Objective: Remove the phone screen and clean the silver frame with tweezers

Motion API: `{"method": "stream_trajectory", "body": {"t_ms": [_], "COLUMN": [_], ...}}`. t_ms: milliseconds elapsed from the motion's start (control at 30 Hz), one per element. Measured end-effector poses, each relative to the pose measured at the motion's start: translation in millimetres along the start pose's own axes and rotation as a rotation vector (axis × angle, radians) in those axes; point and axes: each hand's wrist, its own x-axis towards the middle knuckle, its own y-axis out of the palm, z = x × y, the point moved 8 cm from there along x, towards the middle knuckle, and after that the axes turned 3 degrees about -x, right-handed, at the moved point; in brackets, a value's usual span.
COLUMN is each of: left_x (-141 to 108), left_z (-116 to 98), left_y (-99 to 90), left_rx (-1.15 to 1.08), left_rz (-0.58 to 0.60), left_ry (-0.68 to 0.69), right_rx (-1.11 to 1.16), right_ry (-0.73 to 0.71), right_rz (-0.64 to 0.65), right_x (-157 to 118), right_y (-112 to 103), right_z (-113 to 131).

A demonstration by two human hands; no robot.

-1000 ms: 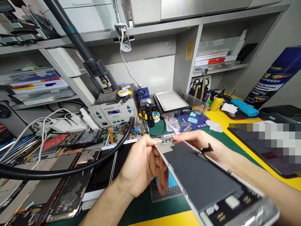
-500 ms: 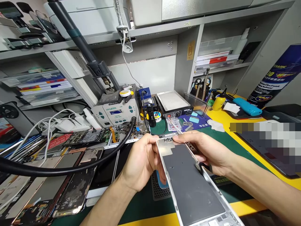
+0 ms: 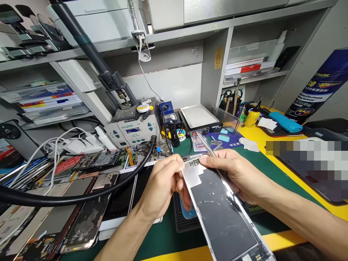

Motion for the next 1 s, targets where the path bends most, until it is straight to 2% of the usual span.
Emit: {"method": "stream_trajectory", "body": {"t_ms": [233,333,433,533,667,900,1000], "left_x": [-4,-10,-18,-24,-31,-37,-38], "left_z": [-4,-17,-24,-29,-36,-47,-50], "left_y": [0.2,3.3,5.9,2.5,3.9,10.4,15.0], "left_rx": [0.175,0.257,0.337,0.427,0.491,0.521,0.611], "left_rz": [0.007,0.005,0.004,-0.065,-0.127,-0.175,-0.172], "left_ry": [0.056,0.207,0.324,0.412,0.54,0.635,0.657], "right_rx": [-0.036,-0.169,-0.35,-0.481,-0.576,-0.701,-0.742], "right_ry": [-0.097,-0.284,-0.525,-0.682,-0.77,-0.883,-0.946], "right_rz": [0.075,0.035,-0.059,-0.12,-0.152,-0.188,-0.195], "right_x": [-2,-6,-15,-25,-33,-44,-50], "right_y": [7,2,-4,-5,-2,1,4], "right_z": [10,23,39,49,55,61,65]}}
